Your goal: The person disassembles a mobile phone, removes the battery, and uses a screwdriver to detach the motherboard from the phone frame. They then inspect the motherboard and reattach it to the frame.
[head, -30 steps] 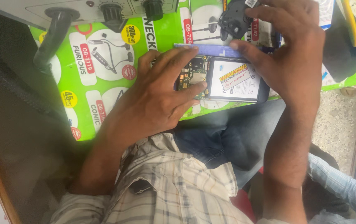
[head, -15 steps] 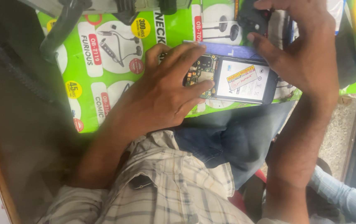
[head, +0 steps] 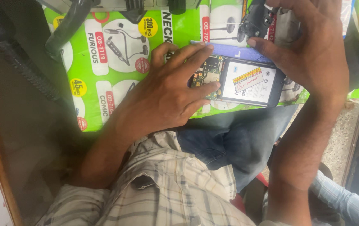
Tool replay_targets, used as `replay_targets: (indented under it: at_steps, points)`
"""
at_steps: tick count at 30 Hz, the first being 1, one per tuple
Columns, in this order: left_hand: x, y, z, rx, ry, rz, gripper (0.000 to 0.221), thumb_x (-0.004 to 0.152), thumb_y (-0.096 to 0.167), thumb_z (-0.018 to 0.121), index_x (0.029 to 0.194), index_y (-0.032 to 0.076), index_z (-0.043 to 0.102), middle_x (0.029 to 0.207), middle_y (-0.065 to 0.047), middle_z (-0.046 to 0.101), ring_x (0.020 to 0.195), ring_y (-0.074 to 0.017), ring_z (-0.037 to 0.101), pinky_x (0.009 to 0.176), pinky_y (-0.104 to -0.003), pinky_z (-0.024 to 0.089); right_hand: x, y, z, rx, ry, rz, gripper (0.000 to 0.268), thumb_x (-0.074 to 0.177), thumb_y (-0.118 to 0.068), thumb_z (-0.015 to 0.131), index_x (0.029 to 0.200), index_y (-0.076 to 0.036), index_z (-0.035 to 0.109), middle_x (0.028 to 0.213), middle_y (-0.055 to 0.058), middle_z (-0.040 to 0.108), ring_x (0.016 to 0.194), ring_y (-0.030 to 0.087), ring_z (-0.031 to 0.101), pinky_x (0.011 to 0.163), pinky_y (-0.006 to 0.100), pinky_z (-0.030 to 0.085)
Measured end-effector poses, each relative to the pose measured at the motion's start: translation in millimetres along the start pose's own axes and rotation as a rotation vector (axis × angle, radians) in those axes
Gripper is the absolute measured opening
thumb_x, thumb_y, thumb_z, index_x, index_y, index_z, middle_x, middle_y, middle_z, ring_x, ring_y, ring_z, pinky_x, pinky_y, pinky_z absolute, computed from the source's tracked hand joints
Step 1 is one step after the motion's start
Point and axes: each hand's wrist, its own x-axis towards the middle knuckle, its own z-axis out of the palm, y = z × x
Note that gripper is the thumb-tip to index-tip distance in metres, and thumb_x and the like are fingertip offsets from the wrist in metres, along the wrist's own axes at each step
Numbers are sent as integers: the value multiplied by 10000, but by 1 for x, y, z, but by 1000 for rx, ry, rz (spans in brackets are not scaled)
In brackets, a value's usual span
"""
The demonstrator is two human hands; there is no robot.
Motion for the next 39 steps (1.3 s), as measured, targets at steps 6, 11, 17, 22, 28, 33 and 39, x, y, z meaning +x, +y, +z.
replay_targets:
  at_steps: [6,11,17,22,28,33,39]
  points:
    - [2,0,0,58,6,14,634,877,267,864,1436,97,617,1562,-214,462,1455,-300,461,1151,-551,310,-1,0,-3,-105,1,-75,458,892,-148,867,1250,-5,621,1260,139,614,1232,342,532,1071,438,440]
    - [3,2,-5,76,-6,-98,1049,837,371,891,1615,48,266,1457,-178,501,1383,-310,481,1119,-566,290,3,7,-2,-57,0,-102,416,890,-128,877,1225,-21,656,1221,126,680,1127,313,584,1016,417,479]
    - [1,1,-2,96,-4,-98,1072,858,346,865,1639,23,205,1454,-170,504,1396,-304,480,1128,-555,280,8,11,2,-7,12,-72,454,848,-123,910,1199,-6,646,1150,134,690,1026,284,671,945,406,538]
    - [-2,0,-1,78,25,-78,950,859,324,868,1564,4,316,1488,-170,497,1426,-302,470,1140,-554,263,7,10,1,16,-4,-61,450,865,-101,901,1210,11,633,1167,156,679,1065,305,658,948,412,530]
    - [-1,-1,-2,7,47,-93,720,832,329,886,1336,6,485,1475,-188,500,1417,-319,474,1127,-551,285,-3,2,3,-31,49,-85,430,882,-75,885,1212,4,620,1260,151,650,1180,326,581,1008,416,492]
    - [-5,-5,-7,26,67,-35,639,852,388,909,1233,-8,583,1479,-194,502,1405,-322,485,1174,-515,331,-1,3,1,-24,36,-73,418,861,-78,863,1200,9,634,1227,148,643,1166,327,589,980,420,486]
    - [-7,-5,-11,85,48,6,502,882,393,899,1149,40,664,1447,-159,528,1384,-296,516,1176,-506,338,-4,2,4,-50,44,-52,393,857,-82,878,1163,12,650,1209,155,652,1146,335,600,947,419,488]
